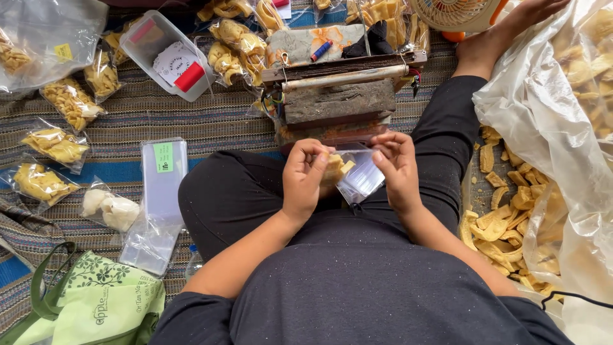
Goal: The person is manually packaging individual pastry pieces into small plastic bags while sitting on the floor.
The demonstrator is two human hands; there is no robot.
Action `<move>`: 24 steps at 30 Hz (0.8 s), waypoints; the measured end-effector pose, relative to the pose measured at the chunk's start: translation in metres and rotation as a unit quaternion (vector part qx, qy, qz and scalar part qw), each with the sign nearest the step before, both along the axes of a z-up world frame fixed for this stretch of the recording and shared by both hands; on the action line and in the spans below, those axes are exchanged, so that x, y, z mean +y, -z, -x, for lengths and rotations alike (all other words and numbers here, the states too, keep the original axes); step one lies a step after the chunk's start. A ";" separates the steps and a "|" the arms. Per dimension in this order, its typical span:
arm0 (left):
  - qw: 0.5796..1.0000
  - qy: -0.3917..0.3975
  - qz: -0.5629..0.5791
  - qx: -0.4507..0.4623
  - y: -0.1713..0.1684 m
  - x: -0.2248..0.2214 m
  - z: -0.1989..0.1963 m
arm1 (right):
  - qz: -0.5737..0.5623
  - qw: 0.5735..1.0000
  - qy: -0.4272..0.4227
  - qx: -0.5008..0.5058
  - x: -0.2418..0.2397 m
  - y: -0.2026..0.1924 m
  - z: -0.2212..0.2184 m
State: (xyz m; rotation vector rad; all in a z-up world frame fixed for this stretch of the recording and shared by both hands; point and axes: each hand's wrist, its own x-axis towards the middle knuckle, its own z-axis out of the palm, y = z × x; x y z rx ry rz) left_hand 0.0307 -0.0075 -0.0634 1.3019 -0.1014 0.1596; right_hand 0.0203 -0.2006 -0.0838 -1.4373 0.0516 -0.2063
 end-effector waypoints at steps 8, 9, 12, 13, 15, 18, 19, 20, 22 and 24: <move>0.989 -0.018 -0.088 -0.116 -0.018 -0.010 0.026 | 0.438 0.828 0.023 -0.348 0.018 -0.033 0.002; 0.990 -0.026 -0.071 -0.119 -0.030 -0.006 0.028 | 0.473 0.802 0.032 -0.364 0.013 -0.031 0.001; 0.996 -0.059 -0.033 -0.058 -0.046 0.004 0.031 | 0.496 0.786 0.059 -0.364 -0.015 -0.012 0.012; 0.996 -0.062 -0.032 -0.060 -0.040 0.011 0.027 | 0.496 0.785 0.058 -0.367 -0.019 -0.007 0.018; 0.986 -0.153 0.067 -0.003 -0.028 0.024 0.014 | 0.454 0.863 0.054 -0.214 -0.028 0.001 0.025; 0.945 -0.076 0.291 0.130 -0.019 0.025 0.005 | 0.131 0.973 -0.189 -0.013 -0.002 0.008 0.038; 0.945 -0.076 0.291 0.131 -0.020 0.021 0.005 | 0.131 0.973 -0.189 -0.012 0.003 0.000 0.040; 0.936 -0.036 0.312 0.158 -0.022 0.017 0.005 | 0.075 0.976 -0.205 0.017 0.007 -0.009 0.041; 0.925 0.003 0.333 0.182 -0.032 0.014 0.012 | 0.018 0.974 -0.222 0.045 0.012 -0.026 0.040; 0.950 0.159 0.227 0.143 -0.051 0.014 0.023 | 0.006 0.965 -0.250 0.076 0.012 -0.045 0.030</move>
